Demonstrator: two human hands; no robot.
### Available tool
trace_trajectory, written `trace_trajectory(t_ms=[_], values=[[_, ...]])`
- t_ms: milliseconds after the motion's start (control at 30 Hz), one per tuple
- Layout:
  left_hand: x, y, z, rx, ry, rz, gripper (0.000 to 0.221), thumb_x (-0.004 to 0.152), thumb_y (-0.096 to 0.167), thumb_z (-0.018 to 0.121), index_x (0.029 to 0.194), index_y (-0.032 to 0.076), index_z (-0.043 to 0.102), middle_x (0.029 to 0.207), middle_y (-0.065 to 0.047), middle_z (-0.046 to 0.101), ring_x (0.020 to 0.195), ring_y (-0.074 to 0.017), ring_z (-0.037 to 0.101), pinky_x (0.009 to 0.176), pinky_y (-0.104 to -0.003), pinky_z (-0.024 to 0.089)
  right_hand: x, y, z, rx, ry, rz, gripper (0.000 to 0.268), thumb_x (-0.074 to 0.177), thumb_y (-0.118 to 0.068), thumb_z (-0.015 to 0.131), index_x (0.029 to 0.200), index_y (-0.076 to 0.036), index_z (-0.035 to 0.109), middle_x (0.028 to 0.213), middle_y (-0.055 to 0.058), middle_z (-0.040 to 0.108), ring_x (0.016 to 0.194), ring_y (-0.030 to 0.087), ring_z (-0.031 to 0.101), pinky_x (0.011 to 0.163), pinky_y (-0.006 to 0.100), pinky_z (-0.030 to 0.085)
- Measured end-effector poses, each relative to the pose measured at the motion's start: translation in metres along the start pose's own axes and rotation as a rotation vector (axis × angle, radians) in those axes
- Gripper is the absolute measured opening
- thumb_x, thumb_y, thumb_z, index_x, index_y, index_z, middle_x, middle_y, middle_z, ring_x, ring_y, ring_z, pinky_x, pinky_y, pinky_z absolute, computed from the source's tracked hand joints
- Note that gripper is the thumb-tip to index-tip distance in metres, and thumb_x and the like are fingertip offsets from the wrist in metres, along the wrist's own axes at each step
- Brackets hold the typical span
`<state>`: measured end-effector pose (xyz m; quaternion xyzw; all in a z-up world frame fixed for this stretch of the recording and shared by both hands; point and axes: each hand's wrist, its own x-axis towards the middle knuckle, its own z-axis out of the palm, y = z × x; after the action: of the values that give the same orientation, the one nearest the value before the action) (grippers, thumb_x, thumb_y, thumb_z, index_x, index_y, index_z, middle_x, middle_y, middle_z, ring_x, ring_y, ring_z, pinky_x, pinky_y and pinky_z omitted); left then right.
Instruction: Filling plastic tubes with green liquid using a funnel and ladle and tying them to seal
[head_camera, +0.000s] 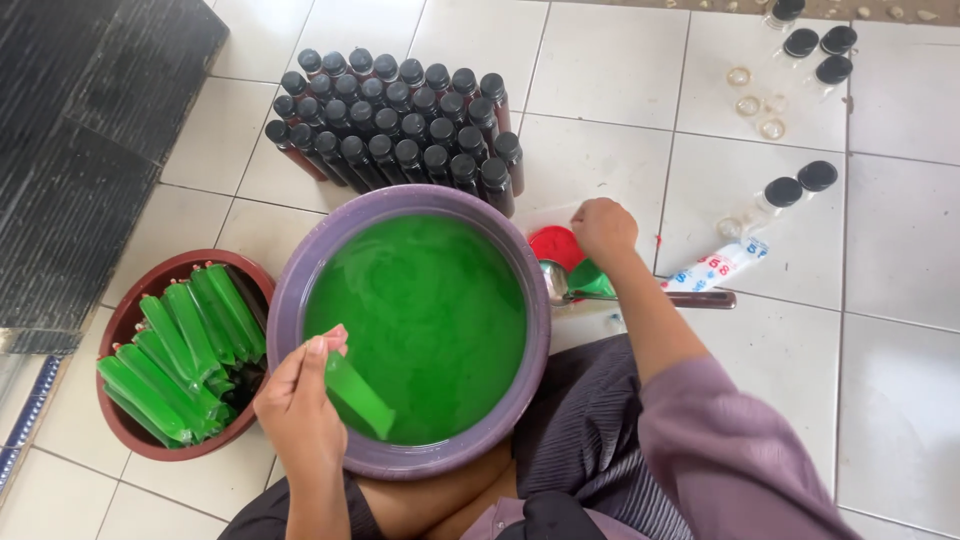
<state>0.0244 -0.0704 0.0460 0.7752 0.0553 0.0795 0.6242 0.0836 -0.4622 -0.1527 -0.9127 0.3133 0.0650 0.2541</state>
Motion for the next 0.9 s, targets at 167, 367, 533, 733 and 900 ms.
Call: trace_trajectory(t_ms=[167, 367, 533, 733, 900], values=[[-0.008, 0.019, -0.016, 0.304, -0.043, 0.228, 0.017, 0.102, 0.007, 0.063, 0.103, -0.001, 0.077, 0.102, -0.012, 0.078, 0.099, -0.0176, 0.074, 0.092, -0.029, 0.059, 0.045, 0.038, 0.072, -0.319, -0.155, -0.084, 0.034, 0.086, -0.007, 0.051, 0.112, -0.006, 0.074, 0.114, 0.018, 0.074, 0.108, 0.04, 0.072, 0.083, 0.049, 0.061], [-0.004, 0.012, -0.03, 0.401, -0.052, 0.219, 0.016, 0.096, 0.014, 0.068, 0.099, 0.008, 0.082, 0.101, -0.004, 0.082, 0.097, -0.0132, 0.075, 0.092, -0.027, 0.056, 0.068, 0.041, 0.119, -0.399, -0.204, 0.11, 0.037, 0.102, -0.014, 0.045, 0.125, -0.01, 0.074, 0.13, 0.014, 0.072, 0.12, 0.032, 0.07, 0.091, 0.044, 0.06], [-0.009, 0.007, -0.03, 0.357, -0.1, 0.378, 0.014, 0.091, 0.012, 0.07, 0.096, 0.009, 0.083, 0.096, -0.006, 0.083, 0.09, -0.0146, 0.078, 0.086, -0.027, 0.062, 0.041, 0.034, 0.089, -0.324, -0.182, 0.022, 0.033, 0.091, -0.026, 0.059, 0.111, -0.007, 0.078, 0.113, 0.015, 0.077, 0.107, 0.038, 0.074, 0.085, 0.045, 0.061], [-0.014, -0.006, -0.035, 0.153, -0.083, 0.328, 0.015, 0.09, 0.012, 0.071, 0.098, 0.009, 0.083, 0.098, -0.008, 0.084, 0.091, -0.0147, 0.08, 0.084, -0.027, 0.064, -0.007, -0.02, 0.007, 0.093, 0.016, 0.103, 0.027, 0.074, -0.039, 0.063, 0.091, -0.019, 0.072, 0.097, 0.008, 0.077, 0.097, 0.032, 0.071, 0.079, 0.043, 0.054], [-0.023, -0.041, -0.017, 0.048, -0.14, 0.187, 0.016, 0.09, 0.019, 0.07, 0.094, 0.013, 0.083, 0.11, -0.007, 0.082, 0.101, -0.0167, 0.078, 0.087, -0.029, 0.066, -0.143, -0.11, -0.055, 0.56, -0.1, -0.219, 0.014, 0.084, -0.015, 0.075, 0.095, -0.008, 0.079, 0.083, 0.006, 0.078, 0.071, 0.013, 0.063, 0.066, 0.026, 0.05]])
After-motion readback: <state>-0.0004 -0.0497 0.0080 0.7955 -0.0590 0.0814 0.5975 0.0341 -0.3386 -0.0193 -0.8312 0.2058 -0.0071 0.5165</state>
